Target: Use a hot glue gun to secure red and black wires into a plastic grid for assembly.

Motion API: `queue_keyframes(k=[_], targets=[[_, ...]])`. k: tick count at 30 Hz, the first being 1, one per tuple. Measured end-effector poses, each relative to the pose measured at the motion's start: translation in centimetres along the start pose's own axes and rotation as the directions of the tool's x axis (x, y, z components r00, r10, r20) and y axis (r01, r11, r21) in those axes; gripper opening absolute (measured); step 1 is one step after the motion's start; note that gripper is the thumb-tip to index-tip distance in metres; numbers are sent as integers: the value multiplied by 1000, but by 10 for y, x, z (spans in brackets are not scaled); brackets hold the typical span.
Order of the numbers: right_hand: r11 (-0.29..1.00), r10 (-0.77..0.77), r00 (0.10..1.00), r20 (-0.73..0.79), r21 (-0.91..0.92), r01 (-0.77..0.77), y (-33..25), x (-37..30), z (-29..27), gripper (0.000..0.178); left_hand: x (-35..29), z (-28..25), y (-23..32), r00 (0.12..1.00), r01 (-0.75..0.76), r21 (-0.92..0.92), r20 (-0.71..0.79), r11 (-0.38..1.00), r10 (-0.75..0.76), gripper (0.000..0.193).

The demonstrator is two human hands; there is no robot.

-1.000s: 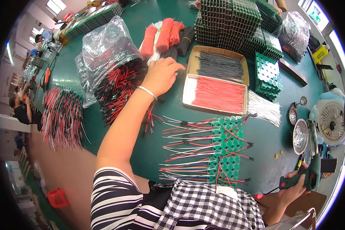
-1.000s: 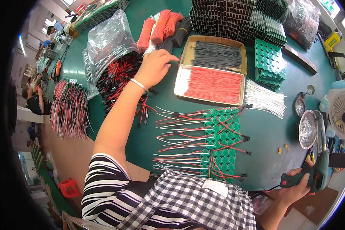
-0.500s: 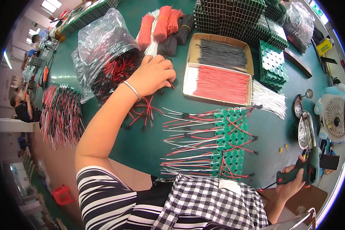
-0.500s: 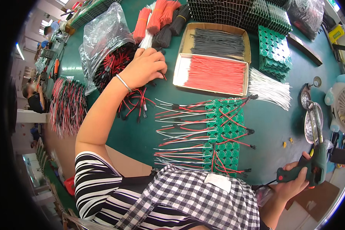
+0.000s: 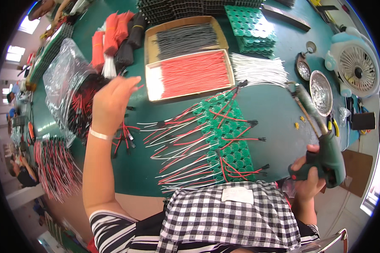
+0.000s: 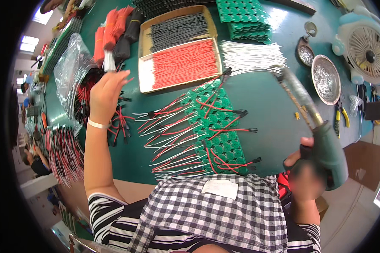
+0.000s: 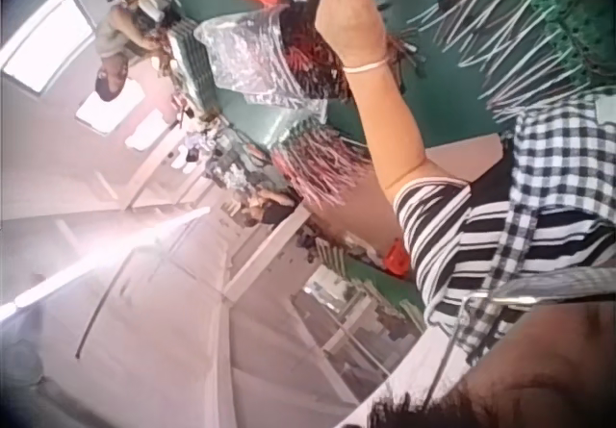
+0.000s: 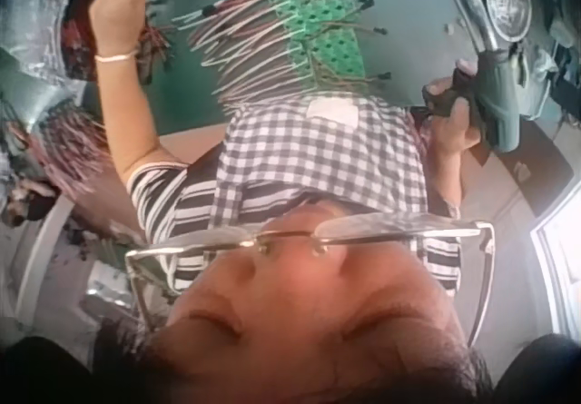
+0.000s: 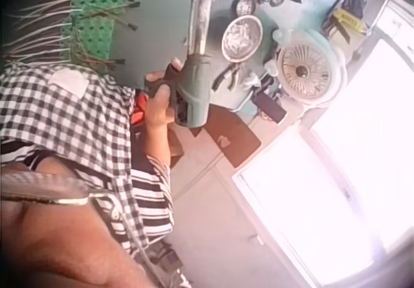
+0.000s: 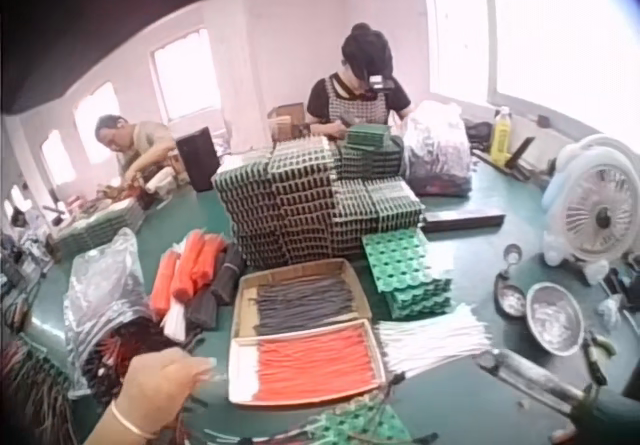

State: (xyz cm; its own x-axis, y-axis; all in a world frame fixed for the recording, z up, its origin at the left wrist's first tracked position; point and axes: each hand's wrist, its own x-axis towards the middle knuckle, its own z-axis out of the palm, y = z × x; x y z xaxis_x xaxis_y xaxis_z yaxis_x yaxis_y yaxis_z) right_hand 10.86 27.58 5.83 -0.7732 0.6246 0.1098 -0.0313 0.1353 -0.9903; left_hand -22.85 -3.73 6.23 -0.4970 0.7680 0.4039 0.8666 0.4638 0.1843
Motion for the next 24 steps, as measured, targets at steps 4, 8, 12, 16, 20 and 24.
queue_keyframes(k=[4, 8, 12, 16, 20, 24], targets=[[999, 33, 995, 92, 13, -34, 15, -22, -1, 61, -4, -4, 68, 999, -24, -122, -28, 992, 21, 28], [987, 143, 937, 318, -112, -113, 7, -18, 6, 37, -18, 19, 121, 989, -18, -277, 139, 961, 59, 27], [975, 129, 851, 509, -221, -16, 6, -12, 4, 18, -36, 42, 143, 977, 111, -348, 210, 931, -38, 24], [979, 131, 858, 497, -203, -32, 9, -17, 3, 13, -39, 52, 144, 980, 132, -345, 185, 929, -71, 23], [969, 103, 830, 548, -245, 42, 6, -13, 2, 16, -35, 52, 150, 990, 117, -381, 113, 917, -79, 23], [976, 132, 815, 564, -219, -6, 8, -14, 4, 34, -40, 58, 150, 992, 111, -378, 92, 919, -82, 22]])
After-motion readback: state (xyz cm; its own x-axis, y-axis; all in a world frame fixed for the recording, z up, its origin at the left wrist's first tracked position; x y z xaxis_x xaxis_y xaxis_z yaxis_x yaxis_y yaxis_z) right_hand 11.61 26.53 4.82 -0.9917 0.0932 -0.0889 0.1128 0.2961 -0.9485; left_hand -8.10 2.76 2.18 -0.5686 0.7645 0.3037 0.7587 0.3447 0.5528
